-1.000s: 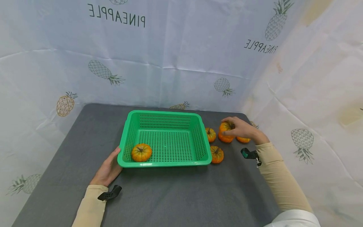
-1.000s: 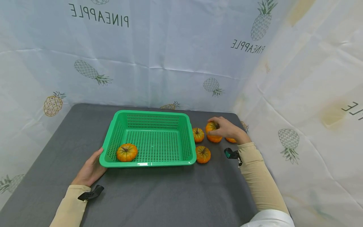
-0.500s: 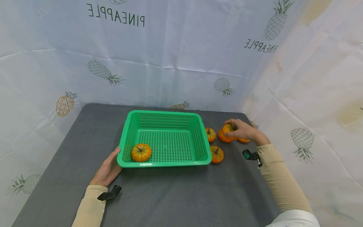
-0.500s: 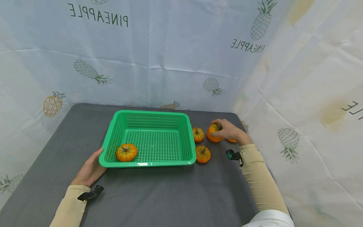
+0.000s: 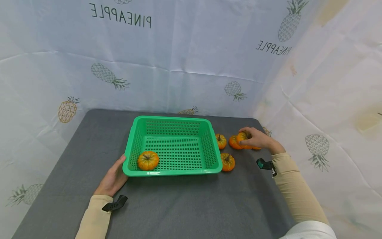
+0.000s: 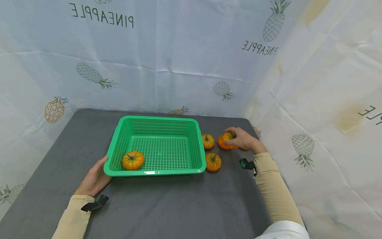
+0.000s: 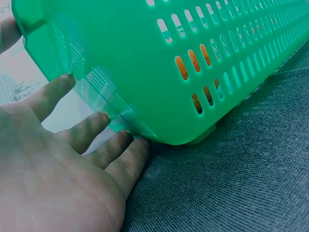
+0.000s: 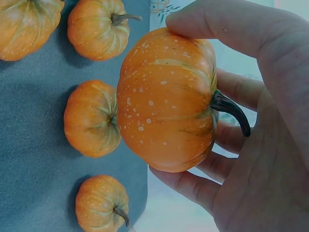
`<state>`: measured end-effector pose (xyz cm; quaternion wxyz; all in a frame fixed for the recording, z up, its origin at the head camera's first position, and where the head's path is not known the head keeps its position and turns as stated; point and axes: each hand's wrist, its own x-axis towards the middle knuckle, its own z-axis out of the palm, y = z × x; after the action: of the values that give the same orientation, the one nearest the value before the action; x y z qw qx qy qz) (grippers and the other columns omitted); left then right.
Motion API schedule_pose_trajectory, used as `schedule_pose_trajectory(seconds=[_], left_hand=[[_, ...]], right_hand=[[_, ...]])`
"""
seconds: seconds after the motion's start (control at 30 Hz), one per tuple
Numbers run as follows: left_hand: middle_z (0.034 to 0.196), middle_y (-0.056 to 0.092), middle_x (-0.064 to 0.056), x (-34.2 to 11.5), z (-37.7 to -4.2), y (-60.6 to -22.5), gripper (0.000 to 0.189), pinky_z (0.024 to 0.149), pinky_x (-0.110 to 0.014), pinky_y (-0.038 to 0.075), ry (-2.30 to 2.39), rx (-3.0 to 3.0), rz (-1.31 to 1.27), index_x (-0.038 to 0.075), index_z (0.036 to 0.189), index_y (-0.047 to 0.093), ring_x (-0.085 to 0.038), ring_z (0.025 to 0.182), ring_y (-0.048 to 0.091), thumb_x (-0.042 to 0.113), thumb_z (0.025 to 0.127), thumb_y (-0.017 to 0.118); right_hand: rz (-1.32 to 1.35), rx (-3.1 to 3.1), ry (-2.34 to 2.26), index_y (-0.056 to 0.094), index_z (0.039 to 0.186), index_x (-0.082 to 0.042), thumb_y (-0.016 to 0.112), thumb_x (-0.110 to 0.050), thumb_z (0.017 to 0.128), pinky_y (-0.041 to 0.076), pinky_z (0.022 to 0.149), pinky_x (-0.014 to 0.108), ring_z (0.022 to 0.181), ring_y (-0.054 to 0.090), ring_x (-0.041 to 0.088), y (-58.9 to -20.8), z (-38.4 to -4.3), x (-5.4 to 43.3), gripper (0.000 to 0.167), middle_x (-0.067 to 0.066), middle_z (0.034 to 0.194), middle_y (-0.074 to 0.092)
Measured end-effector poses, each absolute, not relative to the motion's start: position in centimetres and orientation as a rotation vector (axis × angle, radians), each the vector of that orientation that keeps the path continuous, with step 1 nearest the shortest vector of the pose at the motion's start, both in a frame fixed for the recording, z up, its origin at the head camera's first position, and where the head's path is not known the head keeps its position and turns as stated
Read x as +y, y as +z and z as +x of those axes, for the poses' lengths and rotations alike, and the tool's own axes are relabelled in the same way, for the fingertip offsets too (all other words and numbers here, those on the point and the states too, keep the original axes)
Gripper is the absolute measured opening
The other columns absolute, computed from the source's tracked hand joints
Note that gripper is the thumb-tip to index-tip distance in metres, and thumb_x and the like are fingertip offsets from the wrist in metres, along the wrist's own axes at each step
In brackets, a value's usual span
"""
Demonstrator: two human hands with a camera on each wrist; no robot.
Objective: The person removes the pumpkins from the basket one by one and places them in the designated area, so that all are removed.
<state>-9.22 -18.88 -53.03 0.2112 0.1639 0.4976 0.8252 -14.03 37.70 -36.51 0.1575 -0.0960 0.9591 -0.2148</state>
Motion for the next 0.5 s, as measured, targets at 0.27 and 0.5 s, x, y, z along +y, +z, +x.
schedule_pose_trajectory(seconds=[0.27, 0.5], left_hand=[[0.167, 0.01, 0.004, -18.8, -9.1, -52.7, 0.056, 0.11, -0.014, 0.031, 2.3, 1.373, 0.442, 0.026, 0.165, 0.003, 0.005, 0.143, 0.029, 0.036, 0.113, 0.021], [0.168, 0.009, 0.005, -18.7, -9.1, -52.5, 0.056, 0.109, -0.014, 0.03, 2.297, 1.389, 0.405, 0.027, 0.165, 0.004, 0.005, 0.144, 0.028, 0.037, 0.113, 0.023]], right_hand=[[-0.285, 2.733, -0.637, 0.046, 0.147, 0.001, 0.064, -0.029, 0.099, 0.038, 0.108, 0.069, 0.14, 0.034, 0.053, -37.1, -13.7, 38.4, 0.059, 0.032, 0.153, 0.038], [-0.255, 2.725, -0.653, 0.046, 0.147, 0.0, 0.064, -0.03, 0.099, 0.04, 0.106, 0.068, 0.139, 0.035, 0.053, -37.8, -13.5, 39.0, 0.059, 0.033, 0.154, 0.036]])
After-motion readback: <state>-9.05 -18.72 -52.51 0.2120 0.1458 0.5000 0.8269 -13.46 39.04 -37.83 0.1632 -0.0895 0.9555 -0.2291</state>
